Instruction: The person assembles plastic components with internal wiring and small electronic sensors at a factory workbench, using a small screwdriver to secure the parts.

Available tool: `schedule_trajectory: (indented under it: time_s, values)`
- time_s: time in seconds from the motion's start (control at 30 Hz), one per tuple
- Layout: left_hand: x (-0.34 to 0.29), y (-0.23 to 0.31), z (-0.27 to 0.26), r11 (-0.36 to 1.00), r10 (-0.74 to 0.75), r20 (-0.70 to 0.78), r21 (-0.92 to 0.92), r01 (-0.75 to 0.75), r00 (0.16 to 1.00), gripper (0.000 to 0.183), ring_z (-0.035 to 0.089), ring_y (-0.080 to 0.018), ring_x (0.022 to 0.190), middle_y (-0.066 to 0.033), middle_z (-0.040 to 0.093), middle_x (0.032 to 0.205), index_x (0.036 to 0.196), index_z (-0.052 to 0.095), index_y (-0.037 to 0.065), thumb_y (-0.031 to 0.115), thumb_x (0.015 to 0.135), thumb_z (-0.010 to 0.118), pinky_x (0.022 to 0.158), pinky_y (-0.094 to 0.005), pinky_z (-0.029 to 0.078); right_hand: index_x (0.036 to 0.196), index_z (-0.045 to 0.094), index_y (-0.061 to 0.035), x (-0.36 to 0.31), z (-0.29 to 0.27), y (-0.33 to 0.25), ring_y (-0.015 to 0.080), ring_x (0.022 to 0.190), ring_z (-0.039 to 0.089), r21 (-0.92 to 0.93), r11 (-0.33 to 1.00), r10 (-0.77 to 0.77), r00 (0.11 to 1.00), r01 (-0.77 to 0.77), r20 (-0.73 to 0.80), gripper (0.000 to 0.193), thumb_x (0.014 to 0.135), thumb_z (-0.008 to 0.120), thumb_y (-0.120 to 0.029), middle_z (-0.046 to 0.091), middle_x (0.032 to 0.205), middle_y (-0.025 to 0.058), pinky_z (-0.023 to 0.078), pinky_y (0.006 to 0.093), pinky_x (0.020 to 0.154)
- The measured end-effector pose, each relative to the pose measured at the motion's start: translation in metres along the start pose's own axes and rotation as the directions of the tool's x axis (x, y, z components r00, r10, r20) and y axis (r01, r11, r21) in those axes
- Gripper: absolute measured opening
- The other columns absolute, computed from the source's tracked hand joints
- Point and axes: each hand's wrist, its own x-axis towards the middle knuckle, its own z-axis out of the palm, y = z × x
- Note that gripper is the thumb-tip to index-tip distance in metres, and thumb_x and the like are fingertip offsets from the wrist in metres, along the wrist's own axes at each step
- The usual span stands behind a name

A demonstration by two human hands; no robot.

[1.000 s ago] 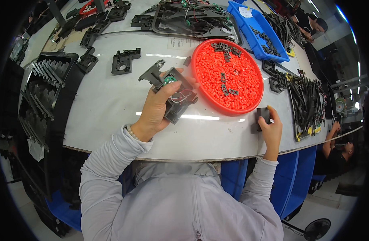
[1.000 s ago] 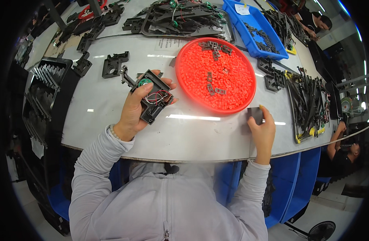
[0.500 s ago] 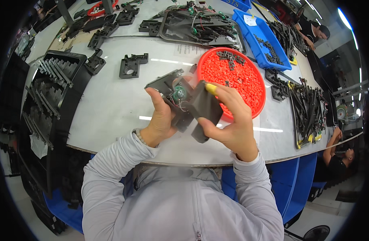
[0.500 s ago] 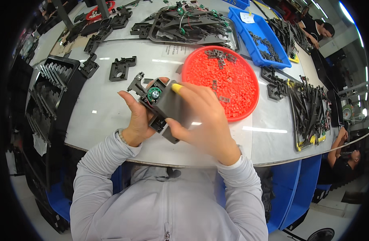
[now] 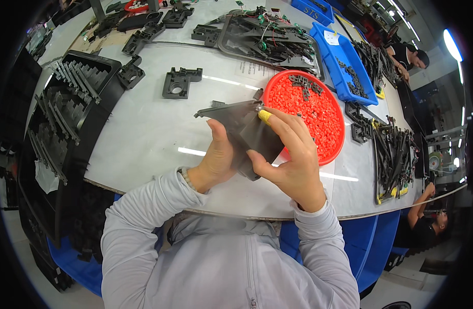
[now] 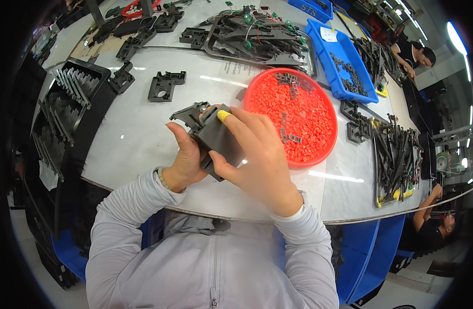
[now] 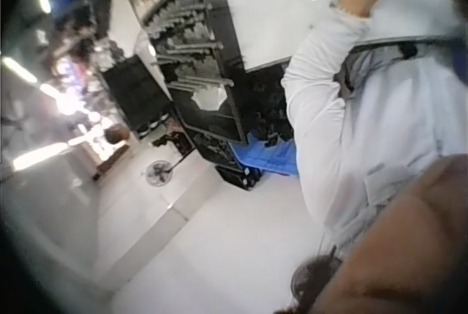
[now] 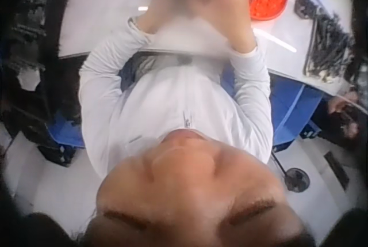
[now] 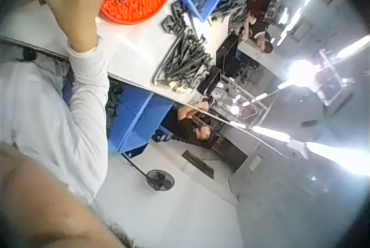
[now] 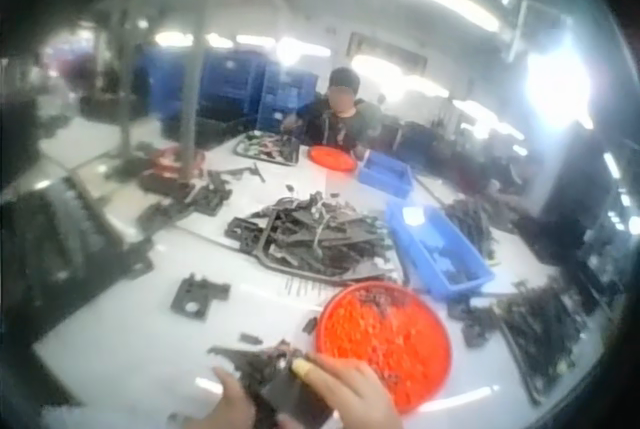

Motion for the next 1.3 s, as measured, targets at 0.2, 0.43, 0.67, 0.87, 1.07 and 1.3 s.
schedule_trajectory:
  time_s: [0.2, 0.43, 0.67, 0.87, 1.07, 1.3]
  values:
    - [0.001, -0.007, -0.008, 0.997, 0.031, 0.062, -0.074, -0.026, 0.998, 0.096, 0.045, -0.0212, 0.117, -0.0097, 0.044, 0.126, 0.130, 0.032, 0.006, 0.078, 0.068, 0.039, 0.096, -0.0374, 0.041, 0.106, 0.056, 0.0021, 0.001, -0.001, -0.003, 0.0323, 0.091, 0.053, -0.015, 1.000, 0.001, 0.999, 0.000, 0.045, 0.054, 0.055, 0.072, -0.007, 0.055, 0.105, 0.0175, 0.046, 0.0388, 0.077]
    - [0.003, -0.004, -0.009, 0.996, 0.014, 0.078, 0.084, -0.020, 0.997, 0.095, 0.048, -0.0193, 0.112, -0.0065, 0.045, 0.120, 0.128, 0.034, 0.011, 0.077, 0.061, 0.048, 0.093, -0.0365, 0.044, 0.109, 0.055, 0.0011, 0.002, -0.001, -0.004, 0.0322, 0.094, 0.050, -0.065, 0.998, 0.020, 0.995, -0.014, 0.096, 0.053, 0.062, 0.073, -0.015, 0.052, 0.108, 0.0173, 0.044, 0.0391, 0.079]
    - [0.010, 0.005, -0.014, 0.999, 0.025, -0.034, 0.028, -0.024, 0.999, 0.093, 0.050, -0.0207, 0.108, -0.0077, 0.049, 0.117, 0.124, 0.039, 0.013, 0.083, 0.063, 0.033, 0.092, -0.0381, 0.045, 0.123, 0.043, 0.0064, -0.013, -0.004, -0.004, 0.0323, 0.103, 0.049, 0.007, 0.992, 0.129, 0.990, -0.130, 0.062, 0.087, 0.054, 0.083, -0.027, 0.051, 0.116, 0.0188, 0.040, 0.0391, 0.088]
    - [0.008, 0.004, -0.018, 0.999, 0.018, -0.081, -0.032, -0.021, 0.997, 0.090, 0.054, -0.0198, 0.103, -0.0075, 0.052, 0.111, 0.121, 0.040, 0.012, 0.081, 0.064, 0.038, 0.089, -0.0360, 0.047, 0.117, 0.043, 0.0101, -0.017, 0.003, -0.002, 0.0340, 0.101, 0.047, -0.066, 0.995, 0.077, 0.997, -0.075, 0.032, 0.084, 0.053, 0.082, -0.027, 0.047, 0.111, 0.0208, 0.042, 0.0400, 0.084]
    - [0.009, 0.007, -0.012, 1.000, -0.020, -0.104, -0.025, 0.017, 0.994, 0.091, 0.055, -0.0203, 0.102, -0.0088, 0.053, 0.110, 0.119, 0.042, 0.009, 0.082, 0.064, 0.036, 0.089, -0.0364, 0.047, 0.115, 0.043, 0.0106, -0.018, 0.009, 0.001, 0.0345, 0.103, 0.048, -0.016, 0.996, 0.089, 0.996, -0.089, -0.006, 0.082, 0.051, 0.080, -0.025, 0.047, 0.112, 0.0220, 0.042, 0.0401, 0.086]
    - [0.008, 0.009, -0.014, 0.992, -0.079, -0.154, -0.108, 0.062, 0.985, 0.094, 0.054, -0.0223, 0.104, -0.0103, 0.053, 0.112, 0.117, 0.046, 0.006, 0.083, 0.066, 0.032, 0.090, -0.0402, 0.047, 0.117, 0.041, 0.0116, -0.018, 0.016, 0.002, 0.0381, 0.107, 0.048, 0.092, 0.990, 0.107, 0.994, -0.105, -0.023, 0.082, 0.053, 0.079, -0.025, 0.047, 0.115, 0.0266, 0.041, 0.0416, 0.090]
